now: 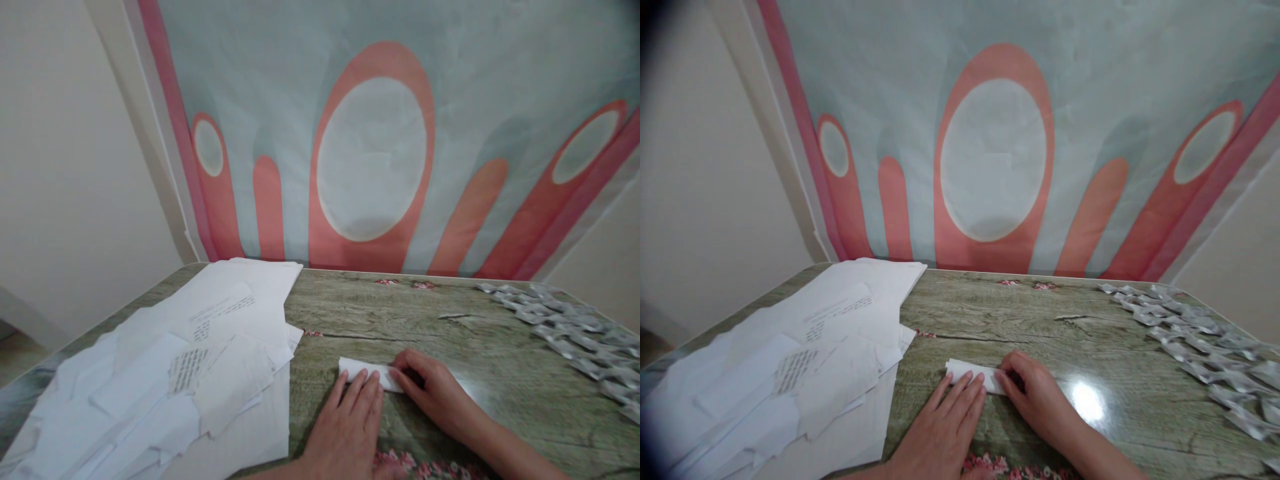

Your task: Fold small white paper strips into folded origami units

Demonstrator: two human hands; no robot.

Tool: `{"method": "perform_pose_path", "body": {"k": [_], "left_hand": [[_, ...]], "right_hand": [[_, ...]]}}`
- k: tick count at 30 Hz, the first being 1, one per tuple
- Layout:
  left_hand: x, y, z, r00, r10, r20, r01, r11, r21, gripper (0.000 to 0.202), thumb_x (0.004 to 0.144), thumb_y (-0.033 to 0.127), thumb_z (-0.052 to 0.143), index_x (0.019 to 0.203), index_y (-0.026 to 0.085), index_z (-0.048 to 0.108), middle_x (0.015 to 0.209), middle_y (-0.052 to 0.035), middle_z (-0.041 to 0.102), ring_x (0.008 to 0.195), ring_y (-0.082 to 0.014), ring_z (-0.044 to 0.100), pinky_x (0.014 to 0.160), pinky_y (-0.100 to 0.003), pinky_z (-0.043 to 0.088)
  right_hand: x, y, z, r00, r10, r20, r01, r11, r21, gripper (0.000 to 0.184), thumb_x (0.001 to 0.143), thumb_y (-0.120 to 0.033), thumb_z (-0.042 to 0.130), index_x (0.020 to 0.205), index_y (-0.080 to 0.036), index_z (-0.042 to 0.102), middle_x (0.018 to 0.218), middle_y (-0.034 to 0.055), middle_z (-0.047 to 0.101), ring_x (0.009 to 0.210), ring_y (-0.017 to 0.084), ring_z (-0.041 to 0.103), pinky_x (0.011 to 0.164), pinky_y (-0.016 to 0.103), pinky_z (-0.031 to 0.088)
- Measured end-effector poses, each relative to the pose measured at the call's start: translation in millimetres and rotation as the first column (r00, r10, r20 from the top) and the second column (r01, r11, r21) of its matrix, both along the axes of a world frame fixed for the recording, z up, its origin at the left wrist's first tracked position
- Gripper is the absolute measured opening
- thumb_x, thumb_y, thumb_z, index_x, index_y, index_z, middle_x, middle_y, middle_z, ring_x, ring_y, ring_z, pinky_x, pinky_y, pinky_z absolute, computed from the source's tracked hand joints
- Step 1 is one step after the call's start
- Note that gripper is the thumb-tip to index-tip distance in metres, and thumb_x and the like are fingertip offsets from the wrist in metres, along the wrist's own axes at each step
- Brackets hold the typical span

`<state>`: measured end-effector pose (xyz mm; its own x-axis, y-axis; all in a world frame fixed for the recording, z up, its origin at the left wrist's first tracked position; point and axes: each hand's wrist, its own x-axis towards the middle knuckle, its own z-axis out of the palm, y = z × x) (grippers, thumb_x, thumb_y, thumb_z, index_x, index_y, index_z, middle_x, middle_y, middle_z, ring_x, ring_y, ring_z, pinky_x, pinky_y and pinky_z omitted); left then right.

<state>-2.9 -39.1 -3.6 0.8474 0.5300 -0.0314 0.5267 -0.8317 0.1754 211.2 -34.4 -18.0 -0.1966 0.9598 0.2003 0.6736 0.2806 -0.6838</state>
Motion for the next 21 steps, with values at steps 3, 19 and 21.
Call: {"method": "perform_pose_path", "body": {"k": [3,19,21], "left_hand": [[-1.1,1.8,-5.1,1.000,-0.007,0.010,0.007,1.000,0.002,0.070,0.089,0.056,0.027,0.141,0.009,0.019,0.148,-0.0130,0.014,0.136,-0.0280,0.012,0.110,-0.047,0.015],[-1.9,7.1,-15.4,0.998,-0.032,0.050,0.031,0.999,0.029,0.067,0.091,0.050,0.027,0.142,0.008,0.017,0.148,-0.0126,0.014,0.136,-0.0287,0.011,0.110,-0.048,0.015],[-1.4,7.8,-18.3,0.998,-0.035,0.058,0.032,0.998,0.053,0.063,0.092,0.046,0.026,0.141,0.009,0.019,0.147,-0.0118,0.017,0.136,-0.0282,0.013,0.110,-0.048,0.017]], "right_hand": [[0.9,0.4,-1.5,1.000,0.000,0.013,0.000,1.000,0.015,0.019,0.088,-0.031,0.043,0.077,-0.021,0.053,0.073,0.0021,0.057,0.067,0.016,0.055,0.063,0.028,0.044],[-6.2,-2.0,-3.4,0.999,0.043,0.012,-0.044,0.996,0.082,0.021,0.090,-0.027,0.043,0.104,-0.022,0.058,0.100,0.0092,0.053,0.093,0.021,0.052,0.083,0.036,0.045],[-7.4,-0.2,-3.0,0.999,0.041,0.031,-0.044,0.995,0.090,0.022,0.090,-0.026,0.044,0.105,-0.022,0.059,0.101,0.0096,0.053,0.097,0.023,0.050,0.086,0.040,0.043]]}}
